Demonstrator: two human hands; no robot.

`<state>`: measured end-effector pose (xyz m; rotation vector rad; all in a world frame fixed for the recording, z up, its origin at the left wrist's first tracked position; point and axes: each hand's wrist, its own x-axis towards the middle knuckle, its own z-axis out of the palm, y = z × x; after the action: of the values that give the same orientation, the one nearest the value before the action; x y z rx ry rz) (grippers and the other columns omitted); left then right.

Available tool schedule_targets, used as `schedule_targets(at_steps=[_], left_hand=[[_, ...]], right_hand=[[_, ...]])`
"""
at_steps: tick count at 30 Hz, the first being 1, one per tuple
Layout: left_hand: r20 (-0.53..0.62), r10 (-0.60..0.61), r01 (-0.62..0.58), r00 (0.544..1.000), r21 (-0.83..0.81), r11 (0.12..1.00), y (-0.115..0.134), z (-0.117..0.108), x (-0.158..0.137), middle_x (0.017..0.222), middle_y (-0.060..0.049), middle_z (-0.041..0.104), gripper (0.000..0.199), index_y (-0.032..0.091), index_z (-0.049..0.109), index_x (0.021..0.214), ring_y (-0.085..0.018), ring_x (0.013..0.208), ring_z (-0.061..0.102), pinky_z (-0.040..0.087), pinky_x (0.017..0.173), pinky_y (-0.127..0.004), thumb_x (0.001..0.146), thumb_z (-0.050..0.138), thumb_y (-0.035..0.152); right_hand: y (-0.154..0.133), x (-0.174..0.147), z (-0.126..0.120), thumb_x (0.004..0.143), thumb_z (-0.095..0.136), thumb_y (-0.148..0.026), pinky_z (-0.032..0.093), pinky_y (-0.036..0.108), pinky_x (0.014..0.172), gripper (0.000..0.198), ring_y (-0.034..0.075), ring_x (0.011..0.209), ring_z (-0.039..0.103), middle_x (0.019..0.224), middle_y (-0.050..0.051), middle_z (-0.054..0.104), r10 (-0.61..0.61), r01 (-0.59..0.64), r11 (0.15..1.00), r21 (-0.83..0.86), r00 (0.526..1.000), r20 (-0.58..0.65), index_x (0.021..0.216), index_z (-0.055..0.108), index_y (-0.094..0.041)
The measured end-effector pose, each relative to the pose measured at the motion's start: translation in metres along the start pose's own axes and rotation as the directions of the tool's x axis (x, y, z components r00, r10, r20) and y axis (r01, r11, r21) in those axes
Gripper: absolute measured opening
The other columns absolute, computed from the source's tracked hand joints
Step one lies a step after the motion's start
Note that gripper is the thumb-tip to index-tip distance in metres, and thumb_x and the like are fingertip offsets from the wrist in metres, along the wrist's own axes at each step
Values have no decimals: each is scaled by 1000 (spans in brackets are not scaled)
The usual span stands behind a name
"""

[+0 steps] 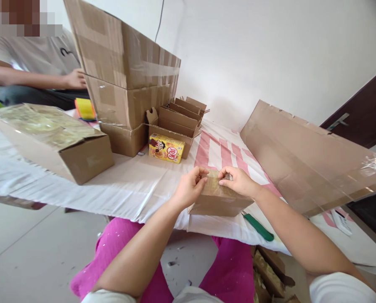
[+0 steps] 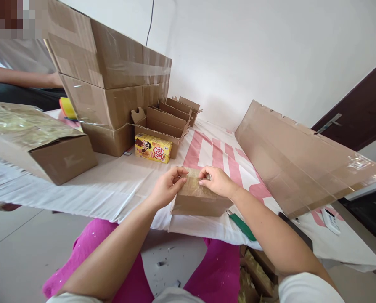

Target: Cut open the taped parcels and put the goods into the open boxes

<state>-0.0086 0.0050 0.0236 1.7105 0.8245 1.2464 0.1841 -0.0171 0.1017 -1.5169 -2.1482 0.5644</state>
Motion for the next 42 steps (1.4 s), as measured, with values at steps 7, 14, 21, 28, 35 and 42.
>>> schedule_targets(at_steps=[7,14,21,28,35,42], left_hand=[[160,59,-116,985,379,918,39,-6,10,79,-4,69,26,22,67,101,-20,75,61,43,69,-28,81,50,21],[304,-48,-123,951,518,847,67,8,45,61,-3,64,15,21,66,60,-18,61,54,36,58,-27,70,55,17],[467,-363,268,806,258,928,72,8,67,41,5,40,13,18,54,41,-10,45,33,22,47,-25,52,61,16],[481,-437,357,760,252,899,75,15,67,42,4,43,11,18,53,41,-10,45,35,22,46,-25,49,59,12],[462,-485,421,742,243,874,80,20,64,44,4,48,10,15,57,45,-9,47,38,25,45,-23,48,54,6],[455,-562,523,691,222,823,82,24,58,43,4,48,11,14,52,47,-9,43,41,29,44,-22,50,54,4]], right_hand=[[-1,-6,1,68,70,-22,47,32,74,26,15,75,59,80,-3,64,13,-4,997,82,993,-114,84,49,-22],[0,-17,-3,70,67,-20,48,31,70,21,15,72,60,78,-3,63,-69,76,997,29,978,-195,83,51,-23],[-2,-23,-10,76,63,-19,47,31,69,6,15,72,60,79,1,66,-42,38,999,-28,991,-128,83,61,-20],[-14,-23,-12,78,56,-12,46,29,66,7,15,71,57,79,3,61,-175,155,962,-227,982,-70,77,57,-19],[-6,-24,-7,77,50,-11,45,34,70,8,21,75,52,79,8,58,-473,391,759,-520,881,-28,77,51,-19],[11,-23,1,80,46,-13,43,35,67,7,21,72,48,76,9,56,-695,539,583,-608,719,-28,78,51,-17]])
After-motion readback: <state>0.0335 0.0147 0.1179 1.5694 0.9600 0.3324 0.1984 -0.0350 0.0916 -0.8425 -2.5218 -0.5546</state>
